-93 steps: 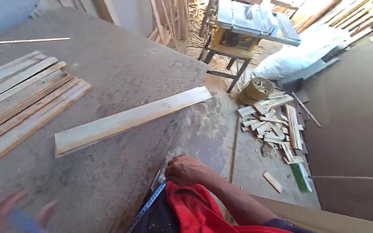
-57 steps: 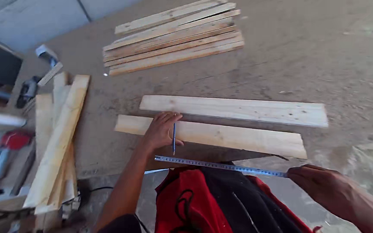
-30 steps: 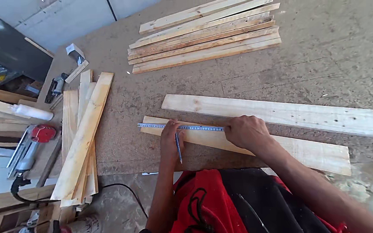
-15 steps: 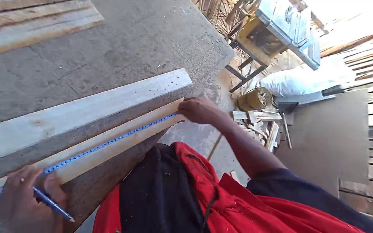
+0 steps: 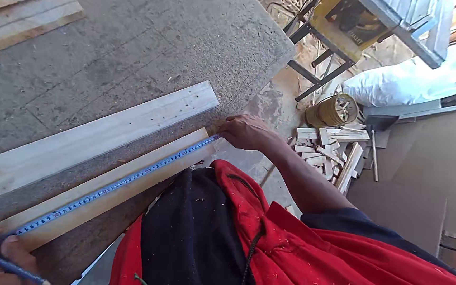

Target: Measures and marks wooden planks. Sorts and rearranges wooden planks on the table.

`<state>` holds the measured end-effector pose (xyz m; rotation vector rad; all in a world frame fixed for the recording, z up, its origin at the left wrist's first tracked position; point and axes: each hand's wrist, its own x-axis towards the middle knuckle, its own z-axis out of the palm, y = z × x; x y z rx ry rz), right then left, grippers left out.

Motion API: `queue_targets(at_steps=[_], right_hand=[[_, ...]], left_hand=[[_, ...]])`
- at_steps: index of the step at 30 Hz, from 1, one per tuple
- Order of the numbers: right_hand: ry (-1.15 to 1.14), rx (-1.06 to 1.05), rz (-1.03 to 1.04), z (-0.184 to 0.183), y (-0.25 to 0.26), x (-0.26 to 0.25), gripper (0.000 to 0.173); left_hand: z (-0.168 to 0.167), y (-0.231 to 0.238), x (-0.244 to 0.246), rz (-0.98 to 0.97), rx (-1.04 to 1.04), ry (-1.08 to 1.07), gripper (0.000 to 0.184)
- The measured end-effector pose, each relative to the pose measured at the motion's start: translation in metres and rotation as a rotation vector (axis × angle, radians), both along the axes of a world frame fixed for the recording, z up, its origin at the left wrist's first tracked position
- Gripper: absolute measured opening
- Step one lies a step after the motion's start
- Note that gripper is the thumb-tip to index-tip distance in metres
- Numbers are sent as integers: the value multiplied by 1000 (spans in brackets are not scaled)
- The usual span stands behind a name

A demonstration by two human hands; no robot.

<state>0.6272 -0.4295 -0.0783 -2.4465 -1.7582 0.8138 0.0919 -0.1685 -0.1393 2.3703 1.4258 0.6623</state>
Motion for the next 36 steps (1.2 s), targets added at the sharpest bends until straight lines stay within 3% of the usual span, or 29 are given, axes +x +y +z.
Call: queue_targets(at_steps=[10,17,21,24,28,32,36], right_hand=[[16,33,28,-5,2,6,24],[1,135,65,2,-10,13,18],[14,330,77,-62,-6,40,27],[40,398,18,-80,4,58,32],[-54,351,4,-59,24,82,31],[-155,158,-93,28,48,83,21],[-137,114,-95,15,53,120,26]], left_hand=[[49,-39,63,29,81,282,32],[57,-40,77,44,-20,268,28],[72,-9,78,124,-6,319,21],[76,27,93,67,6,355,19],[77,65,119,-28,-68,372,18],[74,70,153,-185,-121,395,20],[67,73,173,-278,-99,310,25]])
